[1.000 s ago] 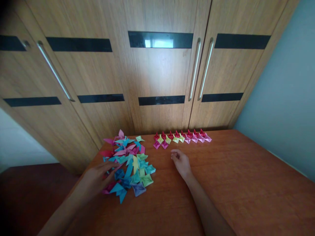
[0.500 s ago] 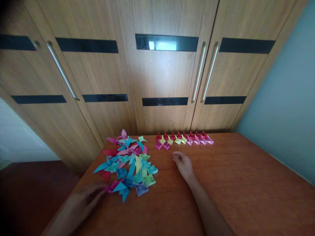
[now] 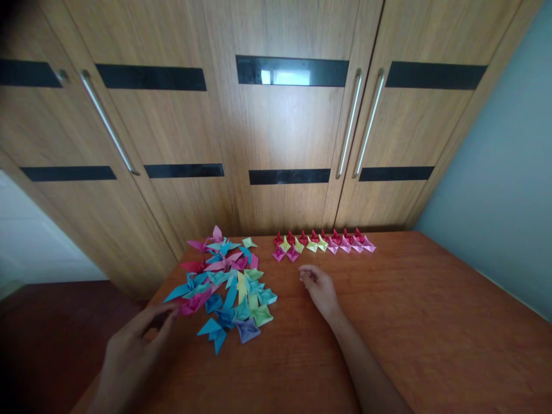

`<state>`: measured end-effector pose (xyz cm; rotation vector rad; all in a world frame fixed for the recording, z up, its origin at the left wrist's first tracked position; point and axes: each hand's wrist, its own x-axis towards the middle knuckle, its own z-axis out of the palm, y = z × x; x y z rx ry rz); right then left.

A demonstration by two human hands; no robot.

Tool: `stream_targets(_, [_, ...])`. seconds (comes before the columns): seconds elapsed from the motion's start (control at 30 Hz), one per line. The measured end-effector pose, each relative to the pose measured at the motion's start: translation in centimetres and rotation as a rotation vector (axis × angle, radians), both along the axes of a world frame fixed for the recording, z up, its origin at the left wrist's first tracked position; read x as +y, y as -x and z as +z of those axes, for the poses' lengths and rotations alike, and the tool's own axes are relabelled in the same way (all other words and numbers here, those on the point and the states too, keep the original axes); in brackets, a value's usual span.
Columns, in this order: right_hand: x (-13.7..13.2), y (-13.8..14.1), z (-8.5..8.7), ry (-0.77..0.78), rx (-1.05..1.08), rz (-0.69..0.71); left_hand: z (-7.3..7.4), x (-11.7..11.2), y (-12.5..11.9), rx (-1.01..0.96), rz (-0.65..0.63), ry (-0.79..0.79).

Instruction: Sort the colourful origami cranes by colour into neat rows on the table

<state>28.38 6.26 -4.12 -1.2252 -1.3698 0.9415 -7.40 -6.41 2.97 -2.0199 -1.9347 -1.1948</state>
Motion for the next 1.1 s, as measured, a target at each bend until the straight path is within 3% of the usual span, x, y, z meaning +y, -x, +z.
stream_targets(0.23, [-2.2,1.7,3.2,0.035,0.059,0.211,0.7,2.9,-6.8,-0.046,-0.277,0.031])
stream_targets(0.47, [-3.1,2.5,4.0,0.072,0.152,0.395,0.9,5.7,-11.7,-0.079,-0.445,0.038])
stream_targets(0.77, [-2.0,1.2,3.2,0.079,0.376,0.2,1.5,8.1,-15.6,-0.073,-0.653,0.147])
stream_targets(0.9, [-1.6,0.2,3.1,0.125,0.498,0.184,1.8,8.7,-16.8,-0.09,-0.767,0.21])
stream_targets(1.0, [-1.4,-0.3,3.2,0.139,0.497,0.193,1.6,9.3,-17.5,-0.062,-0.838,0.234])
stream_targets(1.1, [-0.8,-1.0,2.7,0.136,0.446,0.14,1.3,10.4,-18.4,0.031,-0.826,0.243])
